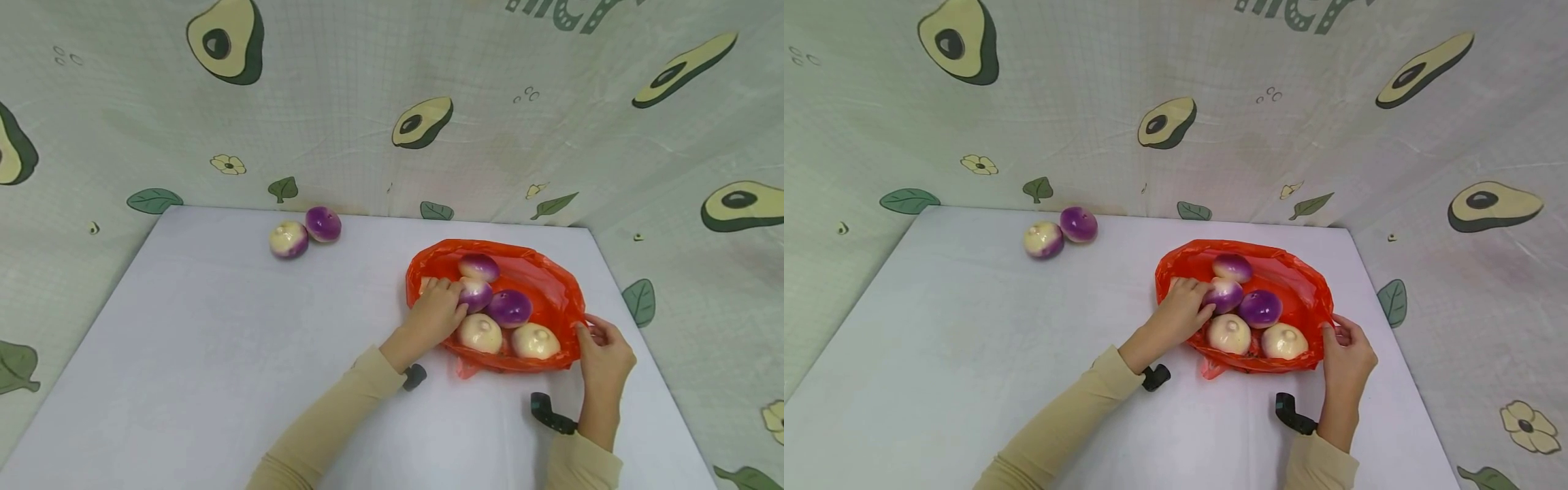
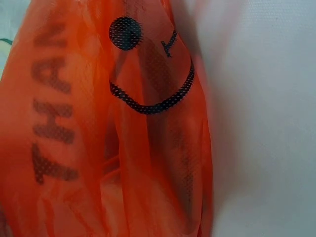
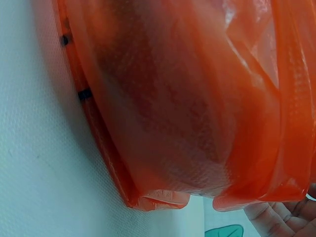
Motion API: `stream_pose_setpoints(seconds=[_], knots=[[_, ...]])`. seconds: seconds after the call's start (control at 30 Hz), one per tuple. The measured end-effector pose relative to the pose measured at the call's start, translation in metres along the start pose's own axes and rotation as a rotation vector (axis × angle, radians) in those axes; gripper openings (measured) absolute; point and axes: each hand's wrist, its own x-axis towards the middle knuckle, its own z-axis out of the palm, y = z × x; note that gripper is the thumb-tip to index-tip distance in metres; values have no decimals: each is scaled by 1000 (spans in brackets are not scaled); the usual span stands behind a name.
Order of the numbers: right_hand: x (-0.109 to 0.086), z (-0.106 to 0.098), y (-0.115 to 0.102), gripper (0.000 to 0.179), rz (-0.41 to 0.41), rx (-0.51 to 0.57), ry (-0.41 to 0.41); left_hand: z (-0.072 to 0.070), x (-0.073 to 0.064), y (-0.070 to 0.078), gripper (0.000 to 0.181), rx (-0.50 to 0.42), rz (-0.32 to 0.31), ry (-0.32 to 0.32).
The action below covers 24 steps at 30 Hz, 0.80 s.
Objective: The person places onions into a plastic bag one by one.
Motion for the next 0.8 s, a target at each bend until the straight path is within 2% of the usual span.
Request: stream_pose_setpoints(seconds=[0.27, 0.63, 0.8], knots=[[-6, -3, -8, 50, 40, -15, -38, -7, -2, 1, 35, -52, -7, 13], [-6, -3, -9, 50, 52, -17, -42, -24, -17, -3, 31, -184, 49, 144], [-6, -2, -9, 49, 55, -23, -35, -34, -23, -8, 33, -231, 36, 197]])
